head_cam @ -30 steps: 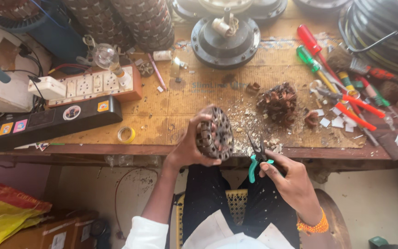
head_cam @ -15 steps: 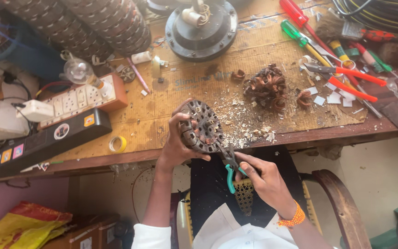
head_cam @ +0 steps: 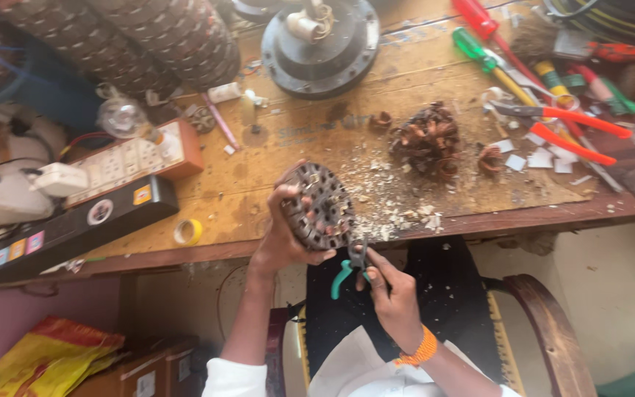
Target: The person uses pliers to cut and pull copper windings from a stator core. They switch between different pliers and use a hammer to tap the core, continuing to remove wire segments and debris from the slots.
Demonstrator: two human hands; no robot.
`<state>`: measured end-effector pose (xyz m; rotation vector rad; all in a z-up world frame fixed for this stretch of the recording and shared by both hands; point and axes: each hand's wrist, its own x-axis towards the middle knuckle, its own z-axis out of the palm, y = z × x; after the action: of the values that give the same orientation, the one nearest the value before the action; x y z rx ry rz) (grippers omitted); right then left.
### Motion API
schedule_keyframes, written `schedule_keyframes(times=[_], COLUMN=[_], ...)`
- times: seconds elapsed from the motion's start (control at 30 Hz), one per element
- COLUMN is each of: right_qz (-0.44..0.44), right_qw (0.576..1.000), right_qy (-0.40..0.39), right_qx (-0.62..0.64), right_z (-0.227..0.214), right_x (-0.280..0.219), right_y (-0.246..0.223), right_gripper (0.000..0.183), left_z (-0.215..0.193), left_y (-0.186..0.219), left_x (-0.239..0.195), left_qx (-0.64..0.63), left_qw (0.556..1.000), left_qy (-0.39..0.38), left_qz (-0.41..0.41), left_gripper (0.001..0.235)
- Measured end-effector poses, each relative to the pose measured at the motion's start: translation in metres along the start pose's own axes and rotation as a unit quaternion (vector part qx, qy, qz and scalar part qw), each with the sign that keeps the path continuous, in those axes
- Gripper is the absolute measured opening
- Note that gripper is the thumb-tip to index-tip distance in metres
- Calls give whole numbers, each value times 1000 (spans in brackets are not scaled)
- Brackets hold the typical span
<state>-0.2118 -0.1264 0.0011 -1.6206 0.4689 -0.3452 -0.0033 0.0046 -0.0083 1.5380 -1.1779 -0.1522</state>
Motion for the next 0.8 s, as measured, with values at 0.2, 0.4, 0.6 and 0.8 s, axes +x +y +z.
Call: schedule_keyframes(times=[0.2,0.4,0.6,0.8], right_qz=[-5,121,172,122], right_qw=[999,988,958,850], right_qy=[-32,-39,-217,-396], right_qx=[-26,87,73,324], right_z=[-20,-12,-31,-27], right_x=[10,-1,16,27], right_y=[5,20,62,69], right_gripper=[43,49,58,59], left_z=[-4,-2,-1,0], left_y=[2,10,16,14], left_x=[-4,11,8,6], left_qx=[-27,-19,-39,-79], left_qw=[999,1000,999,996], left_qy=[-16,-6,-14,-19], left_qz=[-35,18,-13,-24], left_gripper=[119,117,115,114])
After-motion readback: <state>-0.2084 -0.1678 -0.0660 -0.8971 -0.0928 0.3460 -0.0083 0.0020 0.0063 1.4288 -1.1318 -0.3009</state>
